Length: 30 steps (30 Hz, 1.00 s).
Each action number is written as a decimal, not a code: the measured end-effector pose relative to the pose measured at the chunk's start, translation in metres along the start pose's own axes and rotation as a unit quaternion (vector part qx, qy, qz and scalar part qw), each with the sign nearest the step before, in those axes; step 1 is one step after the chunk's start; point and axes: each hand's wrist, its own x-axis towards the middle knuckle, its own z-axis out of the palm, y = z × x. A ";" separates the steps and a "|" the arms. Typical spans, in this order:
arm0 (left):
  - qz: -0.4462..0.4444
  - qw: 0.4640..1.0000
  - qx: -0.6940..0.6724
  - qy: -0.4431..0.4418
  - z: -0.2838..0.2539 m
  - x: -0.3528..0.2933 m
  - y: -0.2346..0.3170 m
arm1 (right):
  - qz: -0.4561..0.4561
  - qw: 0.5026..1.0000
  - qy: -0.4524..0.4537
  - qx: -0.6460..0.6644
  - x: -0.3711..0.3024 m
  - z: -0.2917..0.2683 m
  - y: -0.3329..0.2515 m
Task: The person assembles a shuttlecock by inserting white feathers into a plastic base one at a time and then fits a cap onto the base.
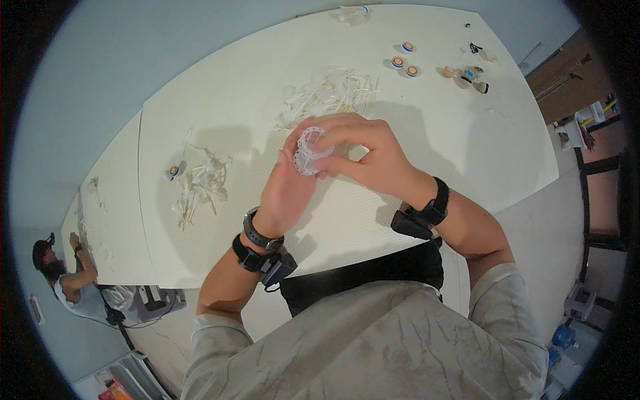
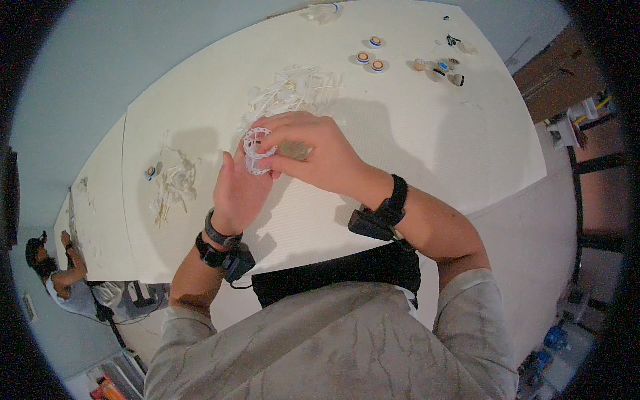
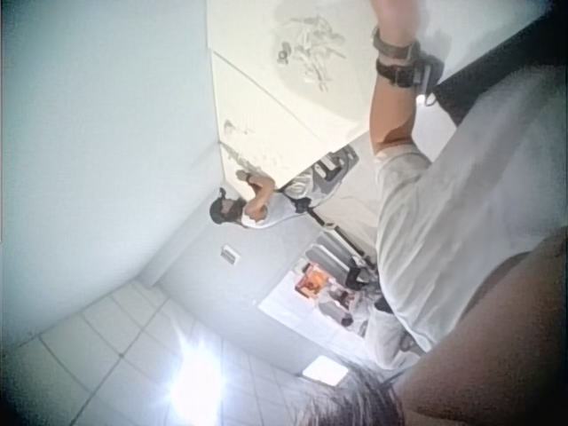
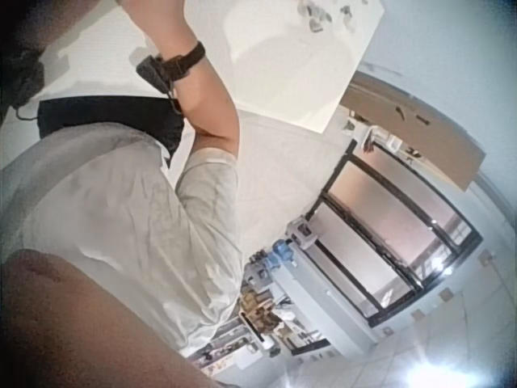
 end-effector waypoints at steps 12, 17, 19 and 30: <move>-0.031 0.999 -0.001 -0.011 0.003 0.001 0.007 | -0.076 0.986 -0.053 -0.136 0.004 -0.009 0.000; -0.033 0.997 -0.057 0.044 0.014 0.001 0.007 | -0.094 0.986 -0.074 -0.112 0.008 -0.010 -0.002; -0.034 0.997 -0.062 0.035 0.011 0.001 0.008 | -0.087 0.987 -0.073 -0.110 0.008 -0.010 -0.002; -0.035 0.999 0.003 0.011 0.011 0.003 0.005 | -0.015 0.985 -0.099 -0.139 0.002 -0.020 -0.002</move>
